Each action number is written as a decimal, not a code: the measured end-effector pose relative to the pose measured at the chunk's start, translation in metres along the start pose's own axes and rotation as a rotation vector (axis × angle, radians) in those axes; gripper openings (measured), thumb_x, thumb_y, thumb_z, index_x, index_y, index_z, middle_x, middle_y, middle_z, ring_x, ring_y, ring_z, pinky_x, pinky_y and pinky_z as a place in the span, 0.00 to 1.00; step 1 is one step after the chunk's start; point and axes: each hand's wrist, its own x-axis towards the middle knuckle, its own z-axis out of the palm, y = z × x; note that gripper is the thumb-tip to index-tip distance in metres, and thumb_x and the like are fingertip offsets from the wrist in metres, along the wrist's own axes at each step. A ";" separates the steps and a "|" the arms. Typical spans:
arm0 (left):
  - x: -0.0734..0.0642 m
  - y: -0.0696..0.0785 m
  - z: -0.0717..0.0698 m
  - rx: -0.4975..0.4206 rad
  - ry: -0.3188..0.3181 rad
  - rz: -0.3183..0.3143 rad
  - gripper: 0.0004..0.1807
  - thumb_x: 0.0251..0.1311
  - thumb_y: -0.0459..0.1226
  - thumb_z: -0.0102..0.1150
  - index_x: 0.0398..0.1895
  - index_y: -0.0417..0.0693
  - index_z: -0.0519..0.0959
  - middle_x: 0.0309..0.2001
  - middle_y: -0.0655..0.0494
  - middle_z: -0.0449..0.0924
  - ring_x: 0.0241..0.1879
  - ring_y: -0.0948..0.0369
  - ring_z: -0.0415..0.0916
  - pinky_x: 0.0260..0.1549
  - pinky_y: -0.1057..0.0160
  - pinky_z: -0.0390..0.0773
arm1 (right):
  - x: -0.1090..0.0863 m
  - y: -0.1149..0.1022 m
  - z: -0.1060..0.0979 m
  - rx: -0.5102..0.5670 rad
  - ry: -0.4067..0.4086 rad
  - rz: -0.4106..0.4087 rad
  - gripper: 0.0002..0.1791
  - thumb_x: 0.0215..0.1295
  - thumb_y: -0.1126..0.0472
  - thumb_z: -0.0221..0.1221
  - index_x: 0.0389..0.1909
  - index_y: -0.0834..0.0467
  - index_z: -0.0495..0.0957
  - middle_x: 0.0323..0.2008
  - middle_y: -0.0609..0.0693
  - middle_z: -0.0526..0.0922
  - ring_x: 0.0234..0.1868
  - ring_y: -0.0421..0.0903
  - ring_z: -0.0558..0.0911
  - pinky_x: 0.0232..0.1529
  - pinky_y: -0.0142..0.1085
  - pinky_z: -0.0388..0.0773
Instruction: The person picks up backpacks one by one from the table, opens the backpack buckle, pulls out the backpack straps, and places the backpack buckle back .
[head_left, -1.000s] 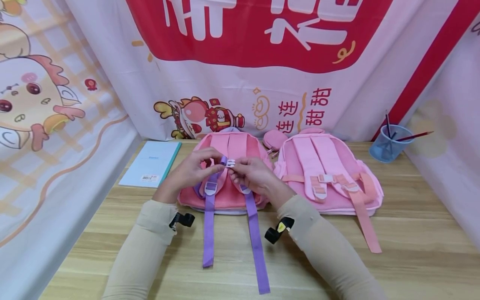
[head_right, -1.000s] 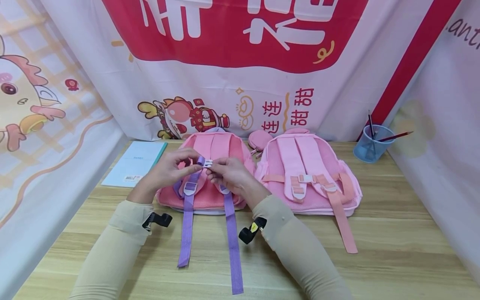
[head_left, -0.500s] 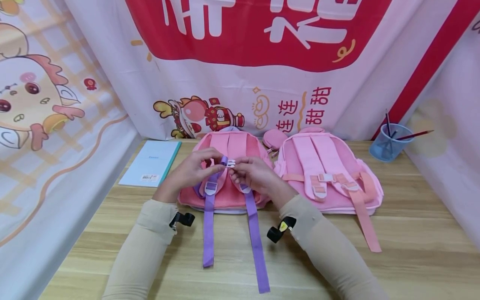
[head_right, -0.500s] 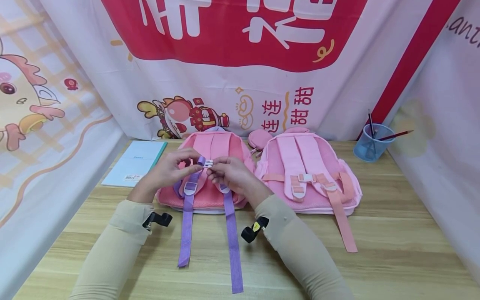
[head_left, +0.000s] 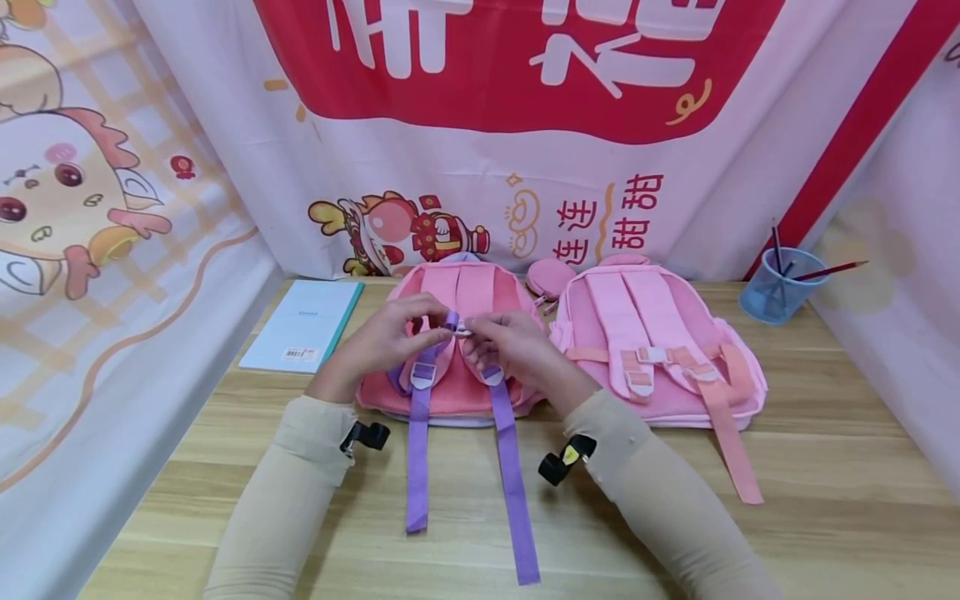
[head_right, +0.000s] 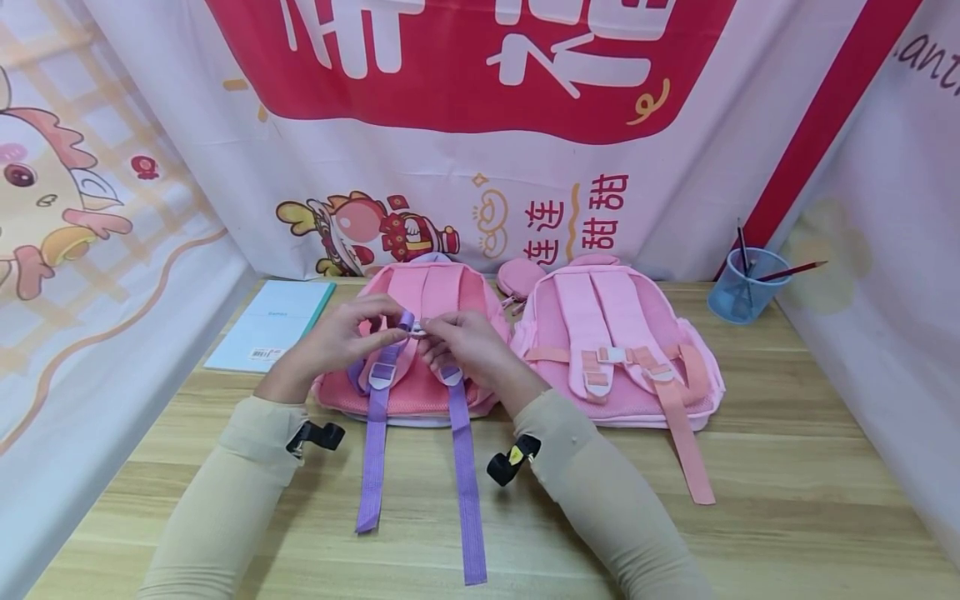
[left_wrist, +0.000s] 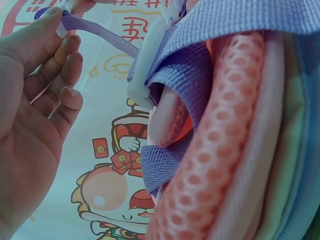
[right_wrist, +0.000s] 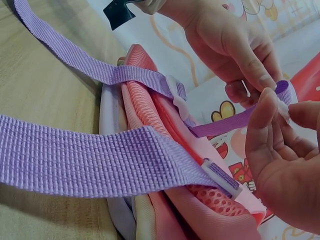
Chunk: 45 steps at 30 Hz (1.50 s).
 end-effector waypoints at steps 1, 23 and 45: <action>0.000 0.000 0.000 0.001 -0.001 0.003 0.11 0.74 0.40 0.68 0.56 0.54 0.85 0.50 0.58 0.84 0.52 0.58 0.78 0.51 0.51 0.83 | 0.000 0.000 0.001 -0.017 0.005 0.001 0.17 0.86 0.56 0.53 0.54 0.66 0.82 0.29 0.50 0.86 0.28 0.42 0.81 0.32 0.31 0.83; 0.015 -0.023 0.018 -0.148 -0.047 -0.042 0.08 0.79 0.28 0.53 0.47 0.45 0.82 0.46 0.49 0.81 0.46 0.53 0.76 0.49 0.55 0.78 | -0.003 0.000 0.004 -0.042 0.043 -0.032 0.13 0.85 0.60 0.53 0.45 0.64 0.82 0.25 0.49 0.82 0.23 0.41 0.78 0.26 0.30 0.80; 0.019 -0.030 0.031 -0.171 -0.037 -0.123 0.08 0.81 0.31 0.52 0.39 0.44 0.77 0.34 0.51 0.74 0.34 0.57 0.72 0.37 0.63 0.73 | -0.020 -0.011 -0.009 -0.105 0.104 -0.067 0.13 0.86 0.58 0.52 0.45 0.62 0.81 0.29 0.49 0.79 0.29 0.43 0.76 0.29 0.33 0.77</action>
